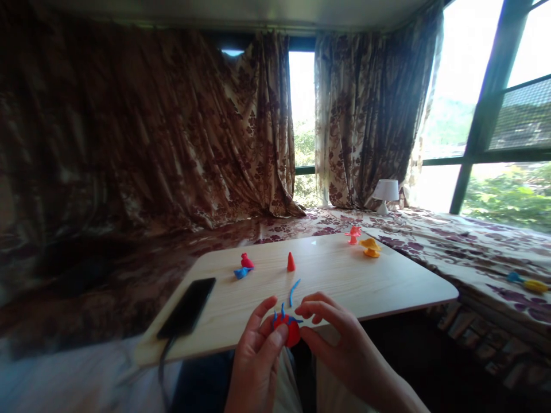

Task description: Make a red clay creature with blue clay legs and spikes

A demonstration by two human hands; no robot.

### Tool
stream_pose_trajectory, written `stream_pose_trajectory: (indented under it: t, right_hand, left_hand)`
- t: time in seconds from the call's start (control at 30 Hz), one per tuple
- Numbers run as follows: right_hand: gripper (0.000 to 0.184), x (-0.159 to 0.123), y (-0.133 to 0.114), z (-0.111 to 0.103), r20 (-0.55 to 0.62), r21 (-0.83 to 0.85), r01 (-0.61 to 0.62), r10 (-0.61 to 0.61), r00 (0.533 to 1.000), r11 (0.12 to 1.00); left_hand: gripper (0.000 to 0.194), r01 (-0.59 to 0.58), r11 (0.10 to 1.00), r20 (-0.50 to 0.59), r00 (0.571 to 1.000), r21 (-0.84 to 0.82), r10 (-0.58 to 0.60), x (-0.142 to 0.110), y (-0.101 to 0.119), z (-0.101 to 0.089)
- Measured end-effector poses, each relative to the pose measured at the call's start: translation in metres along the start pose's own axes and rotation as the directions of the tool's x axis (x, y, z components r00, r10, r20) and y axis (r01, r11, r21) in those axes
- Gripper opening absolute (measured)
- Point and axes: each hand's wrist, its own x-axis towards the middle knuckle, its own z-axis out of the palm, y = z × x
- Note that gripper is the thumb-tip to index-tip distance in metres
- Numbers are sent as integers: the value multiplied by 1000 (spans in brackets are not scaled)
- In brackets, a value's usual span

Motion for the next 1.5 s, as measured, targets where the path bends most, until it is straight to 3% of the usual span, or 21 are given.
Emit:
stream_pose_trajectory:
  t: [0.1,0.73,1.13,1.5]
  right_hand:
    - [10,3,1,0,-18,20,-17,18,1000,1000]
    - [14,4,1,2,24,25,-70,70,997,997]
    - [17,1,-2,-3,52,89,-124,119,992,988]
    - [16,-1,-4,-1,62,77,-173,168,984,982]
  left_hand:
    - [56,4,1000,17,1000,9,-4,0,-1,1]
    - [52,-14,998,72,997,58,9,6,-13,0]
    - [52,-42,996,-38,998,77,45,2,-9,3]
    - [49,9,999,83,996,46,-13,2,-6,2]
